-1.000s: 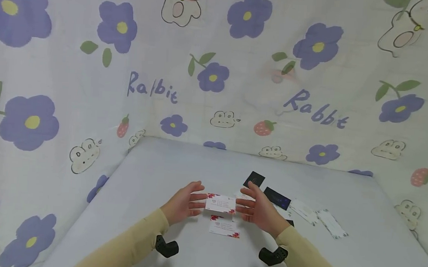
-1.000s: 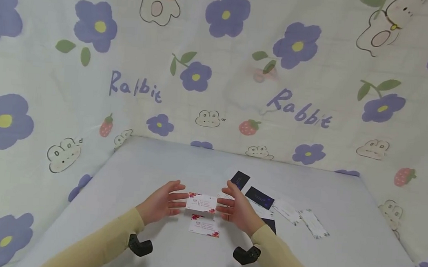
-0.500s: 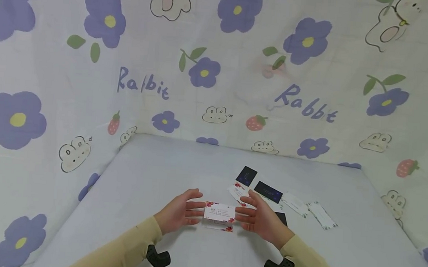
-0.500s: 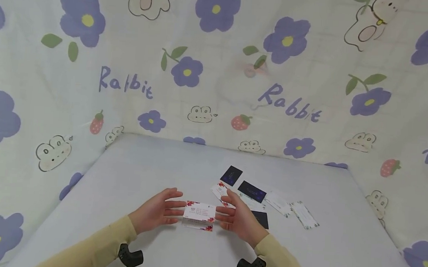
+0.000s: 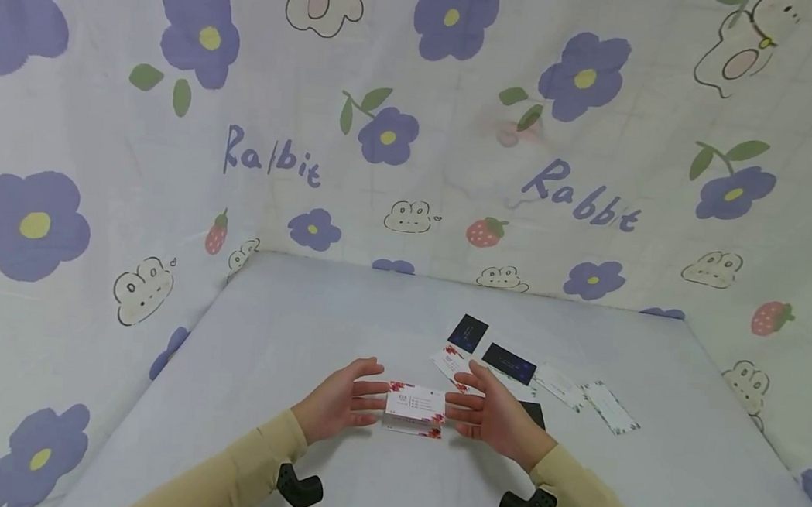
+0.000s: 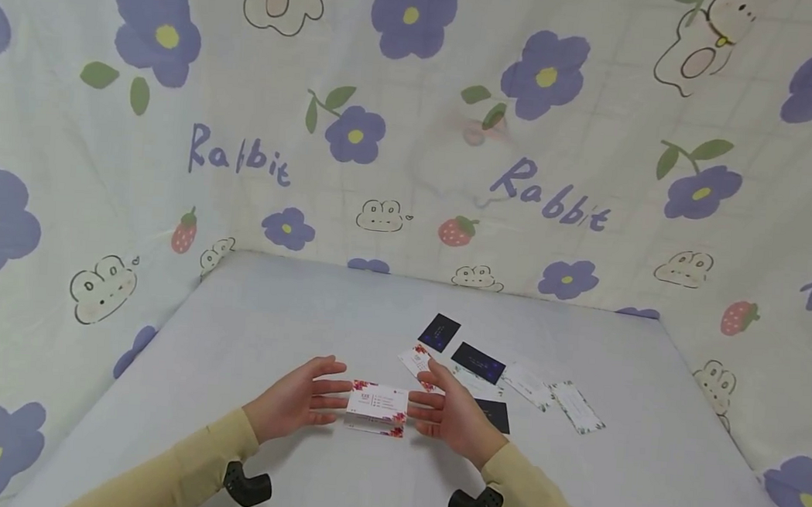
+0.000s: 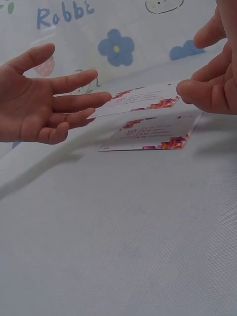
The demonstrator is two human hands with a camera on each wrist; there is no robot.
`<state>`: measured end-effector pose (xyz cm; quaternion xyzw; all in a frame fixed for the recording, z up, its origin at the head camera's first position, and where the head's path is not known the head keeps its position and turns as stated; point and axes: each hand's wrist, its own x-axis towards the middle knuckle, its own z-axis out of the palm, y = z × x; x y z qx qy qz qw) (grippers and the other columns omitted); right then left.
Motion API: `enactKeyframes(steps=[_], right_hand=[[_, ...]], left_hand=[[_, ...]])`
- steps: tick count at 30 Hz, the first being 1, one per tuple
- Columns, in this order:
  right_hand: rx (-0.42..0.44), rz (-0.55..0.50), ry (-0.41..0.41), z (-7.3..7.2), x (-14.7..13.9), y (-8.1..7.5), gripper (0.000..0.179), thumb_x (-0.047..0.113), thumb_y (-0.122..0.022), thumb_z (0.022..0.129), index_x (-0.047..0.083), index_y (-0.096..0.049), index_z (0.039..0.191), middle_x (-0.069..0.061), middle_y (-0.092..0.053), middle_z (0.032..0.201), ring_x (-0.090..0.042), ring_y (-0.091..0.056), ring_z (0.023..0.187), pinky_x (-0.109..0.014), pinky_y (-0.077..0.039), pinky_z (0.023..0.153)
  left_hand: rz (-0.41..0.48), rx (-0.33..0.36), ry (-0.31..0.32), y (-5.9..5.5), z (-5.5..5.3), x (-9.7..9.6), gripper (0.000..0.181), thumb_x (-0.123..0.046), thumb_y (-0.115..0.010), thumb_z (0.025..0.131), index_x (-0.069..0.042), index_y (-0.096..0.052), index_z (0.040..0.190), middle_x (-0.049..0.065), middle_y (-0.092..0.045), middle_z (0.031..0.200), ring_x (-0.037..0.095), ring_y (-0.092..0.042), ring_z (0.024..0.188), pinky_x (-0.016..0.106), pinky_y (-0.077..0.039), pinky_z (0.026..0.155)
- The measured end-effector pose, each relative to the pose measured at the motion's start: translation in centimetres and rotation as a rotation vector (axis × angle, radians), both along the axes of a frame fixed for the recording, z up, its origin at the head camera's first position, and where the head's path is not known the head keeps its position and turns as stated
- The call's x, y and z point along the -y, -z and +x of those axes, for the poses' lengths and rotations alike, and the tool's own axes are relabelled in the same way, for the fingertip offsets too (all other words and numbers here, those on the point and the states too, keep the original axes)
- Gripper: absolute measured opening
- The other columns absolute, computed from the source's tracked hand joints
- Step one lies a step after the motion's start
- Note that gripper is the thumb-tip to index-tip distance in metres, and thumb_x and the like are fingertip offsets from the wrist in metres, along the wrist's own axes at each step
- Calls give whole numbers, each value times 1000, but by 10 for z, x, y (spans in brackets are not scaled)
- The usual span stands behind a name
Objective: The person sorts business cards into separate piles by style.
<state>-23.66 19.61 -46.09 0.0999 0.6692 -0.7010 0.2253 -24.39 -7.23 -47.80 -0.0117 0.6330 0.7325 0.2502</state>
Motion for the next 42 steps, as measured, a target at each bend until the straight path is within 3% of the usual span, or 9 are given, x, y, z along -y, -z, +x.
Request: enactKeyframes(steps=[15, 24, 33, 42], right_hand=[[0, 24, 0, -3, 5, 7, 76, 61, -44, 100, 6, -38, 152, -19, -61, 138, -19, -67, 100, -27, -53, 77], [16, 22, -36, -2, 3, 12, 79, 61, -44, 101, 4, -34, 155, -22, -57, 144, -17, -68, 100, -27, -52, 78], [17, 32, -31, 2, 4, 16, 80, 61, -48, 100, 3, -36, 153, -18, -64, 136, -19, -68, 99, -28, -55, 79], [-18, 21, -60, 6, 1, 16, 77, 56, -43, 104, 0, -32, 156, -26, -55, 146, -15, -69, 101, -28, -55, 79]], left_hand=[[-22, 12, -4, 7, 0, 1, 70, -49, -42, 105, -2, -35, 155, 28, -49, 152, 35, -60, 125, 36, -53, 89], [-59, 22, 7, 12, 3, 1, 70, -50, -44, 104, -2, -36, 155, 28, -51, 149, 29, -62, 117, 32, -54, 83], [-65, 36, 5, 16, 3, 0, 70, -50, -44, 105, -1, -37, 155, 28, -51, 149, 30, -60, 118, 30, -52, 79], [-61, 48, 0, 17, 2, -2, 70, -51, -46, 104, -3, -38, 154, 23, -54, 145, 25, -60, 110, 29, -52, 77]])
